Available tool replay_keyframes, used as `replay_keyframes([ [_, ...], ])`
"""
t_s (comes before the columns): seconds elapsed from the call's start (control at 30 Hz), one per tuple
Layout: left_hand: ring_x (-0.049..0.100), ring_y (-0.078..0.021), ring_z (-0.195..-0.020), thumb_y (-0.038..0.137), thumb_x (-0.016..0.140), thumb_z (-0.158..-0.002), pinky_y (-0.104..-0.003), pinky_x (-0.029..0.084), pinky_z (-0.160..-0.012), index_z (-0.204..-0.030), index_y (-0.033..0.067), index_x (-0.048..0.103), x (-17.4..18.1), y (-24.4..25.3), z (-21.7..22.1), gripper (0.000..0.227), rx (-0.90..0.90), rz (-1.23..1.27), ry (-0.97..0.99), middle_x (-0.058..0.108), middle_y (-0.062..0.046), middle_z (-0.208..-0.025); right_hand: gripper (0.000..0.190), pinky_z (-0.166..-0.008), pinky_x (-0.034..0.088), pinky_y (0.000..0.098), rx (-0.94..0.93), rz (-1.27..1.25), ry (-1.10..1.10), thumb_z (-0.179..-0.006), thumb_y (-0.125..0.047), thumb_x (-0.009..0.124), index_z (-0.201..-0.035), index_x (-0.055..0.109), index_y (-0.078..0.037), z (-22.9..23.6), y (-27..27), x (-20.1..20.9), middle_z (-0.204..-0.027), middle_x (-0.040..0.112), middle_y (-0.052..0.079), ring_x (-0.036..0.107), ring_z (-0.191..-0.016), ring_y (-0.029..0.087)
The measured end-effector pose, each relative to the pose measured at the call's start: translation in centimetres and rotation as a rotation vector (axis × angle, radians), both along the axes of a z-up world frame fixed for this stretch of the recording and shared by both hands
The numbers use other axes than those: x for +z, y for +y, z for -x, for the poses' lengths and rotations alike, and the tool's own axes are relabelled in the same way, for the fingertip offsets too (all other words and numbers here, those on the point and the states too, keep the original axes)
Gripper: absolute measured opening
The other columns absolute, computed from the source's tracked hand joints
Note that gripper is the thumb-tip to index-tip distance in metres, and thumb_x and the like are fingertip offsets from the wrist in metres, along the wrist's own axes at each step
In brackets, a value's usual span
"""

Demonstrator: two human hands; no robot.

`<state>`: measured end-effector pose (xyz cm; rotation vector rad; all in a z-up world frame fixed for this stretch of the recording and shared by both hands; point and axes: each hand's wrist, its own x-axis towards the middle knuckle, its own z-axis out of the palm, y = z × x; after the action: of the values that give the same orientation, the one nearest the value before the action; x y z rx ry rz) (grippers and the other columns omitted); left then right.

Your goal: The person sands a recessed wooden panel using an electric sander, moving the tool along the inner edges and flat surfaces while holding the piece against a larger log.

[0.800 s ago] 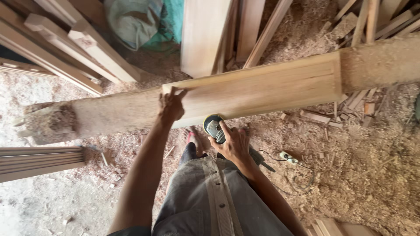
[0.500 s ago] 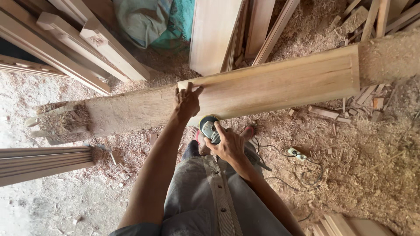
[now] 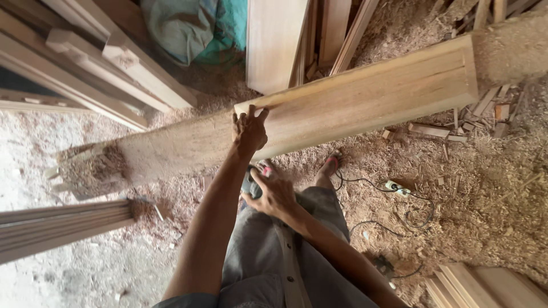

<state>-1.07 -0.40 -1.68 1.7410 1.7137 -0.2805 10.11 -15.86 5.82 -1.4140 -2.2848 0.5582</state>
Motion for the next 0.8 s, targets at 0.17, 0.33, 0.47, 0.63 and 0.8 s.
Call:
replay_keyframes([
  [0.17, 0.031, -0.0432, -0.147, 0.037, 0.074, -0.08, -0.063, 0.013, -0.124, -0.158, 0.0231, 0.042, 0.7, 0.9, -1.3, 0.085, -0.132, -0.219, -0.016, 0.023, -0.023, -0.162, 0.068, -0.054, 0.061, 0.0302, -0.054, 0.255, 0.058, -0.091, -0.048, 0.077, -0.136, 0.057, -0.001, -5.2, -2.7, 1.8, -0.116, 0.069, 0.024, 0.074, -0.07, 0.022],
  [0.33, 0.035, -0.0422, -0.136, 0.05, 0.072, -0.075, -0.063, 0.02, -0.116, -0.159, 0.0239, 0.037, 2.0, 0.5, -3.7, 0.094, -0.221, -0.354, -0.151, 0.028, -0.024, -0.152, 0.068, -0.048, 0.061, 0.0275, -0.255, 0.177, -0.101, -0.089, -0.047, 0.074, -0.136, 0.057, -0.001, -13.6, -3.7, 2.6, -0.111, 0.058, 0.044, 0.072, -0.057, 0.02],
  [0.47, 0.038, -0.0415, -0.127, 0.061, 0.07, -0.071, -0.062, 0.025, -0.11, -0.159, 0.0246, 0.033, 2.0, -0.7, -2.9, 0.102, -0.141, -0.411, -0.176, 0.031, -0.024, -0.145, 0.064, -0.045, 0.06, 0.0255, -0.394, 0.315, -0.088, -0.093, -0.047, 0.07, -0.137, 0.054, -0.003, -20.4, -5.9, 3.5, -0.092, 0.076, 0.016, 0.072, -0.059, 0.016],
  [0.63, 0.042, -0.0405, -0.117, 0.075, 0.068, -0.067, -0.062, 0.032, -0.102, -0.159, 0.0254, 0.028, 2.3, -6.4, -1.6, 0.112, 0.157, -0.527, -0.097, 0.036, -0.025, -0.135, 0.07, -0.05, 0.061, 0.0344, -0.732, 0.521, -0.208, -0.086, -0.054, 0.066, -0.139, 0.054, -0.01, -29.5, -8.1, 5.8, -0.091, 0.077, 0.011, 0.072, -0.058, 0.018],
  [0.8, 0.046, -0.0396, -0.106, 0.088, 0.066, -0.062, -0.061, 0.039, -0.094, -0.16, 0.0263, 0.023, -0.1, -13.7, -7.8, 0.124, 0.414, -0.431, -0.024, 0.04, -0.025, -0.126, 0.081, -0.061, 0.063, 0.0396, -0.923, 0.63, -0.166, -0.087, -0.06, 0.062, -0.145, 0.046, -0.006, -36.8, -9.2, 6.3, -0.086, 0.078, 0.011, 0.075, -0.061, 0.022],
])
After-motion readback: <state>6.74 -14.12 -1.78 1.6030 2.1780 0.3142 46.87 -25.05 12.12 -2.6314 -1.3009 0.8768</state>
